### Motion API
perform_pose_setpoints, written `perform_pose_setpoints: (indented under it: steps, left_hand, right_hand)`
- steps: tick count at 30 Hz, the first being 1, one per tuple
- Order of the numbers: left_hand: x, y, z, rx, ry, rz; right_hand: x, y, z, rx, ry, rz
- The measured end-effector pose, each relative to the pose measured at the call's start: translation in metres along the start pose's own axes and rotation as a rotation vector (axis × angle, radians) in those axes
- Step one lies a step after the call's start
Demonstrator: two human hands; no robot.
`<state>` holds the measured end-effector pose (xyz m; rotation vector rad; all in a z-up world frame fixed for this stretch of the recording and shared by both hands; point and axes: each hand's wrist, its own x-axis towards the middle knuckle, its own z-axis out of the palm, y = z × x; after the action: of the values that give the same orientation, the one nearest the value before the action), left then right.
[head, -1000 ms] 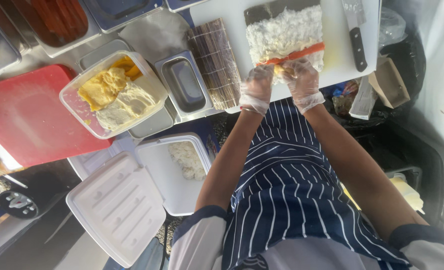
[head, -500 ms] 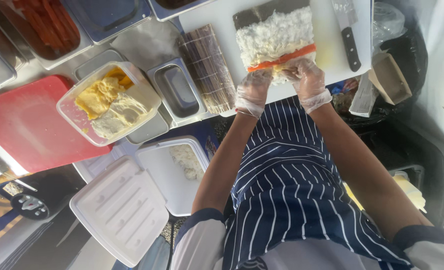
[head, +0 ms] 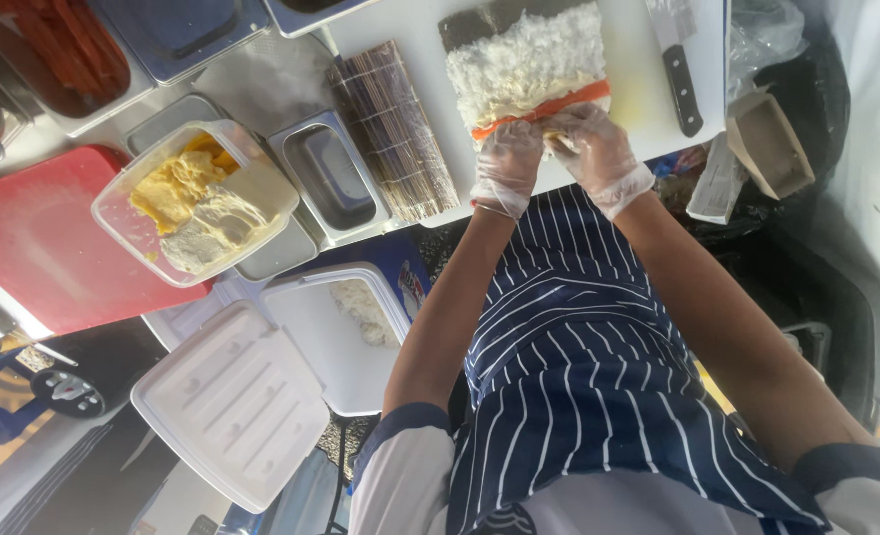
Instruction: The person prepares a sushi roll by cutting a block of tofu, spreading rice on seaweed, adding ingredients, and then rolling it using a bamboo mat.
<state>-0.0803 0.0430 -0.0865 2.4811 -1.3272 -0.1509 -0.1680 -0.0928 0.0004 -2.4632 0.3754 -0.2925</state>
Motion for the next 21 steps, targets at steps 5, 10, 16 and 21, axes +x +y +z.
perform_pose_setpoints:
  steps: [5,10,16,21]
  left_hand:
    - [-0.002,-0.001,-0.019,0.042,-0.025,-0.075]
    - [0.000,0.012,-0.065,-0.137,-0.141,-0.185]
    - [0.014,0.029,-0.027,-0.095,-0.041,-0.109]
    - [0.018,0.029,-0.011,-0.154,-0.005,-0.152]
  right_hand:
    - [0.000,-0.010,-0.013,0.124,0.013,0.089]
    - [-0.006,0.015,-0.009,0.270,-0.087,0.240]
    - [-0.004,0.041,-0.010,0.175,-0.054,0.031]
    - [-0.011,0.047,-0.009,1.600,0.052,0.791]
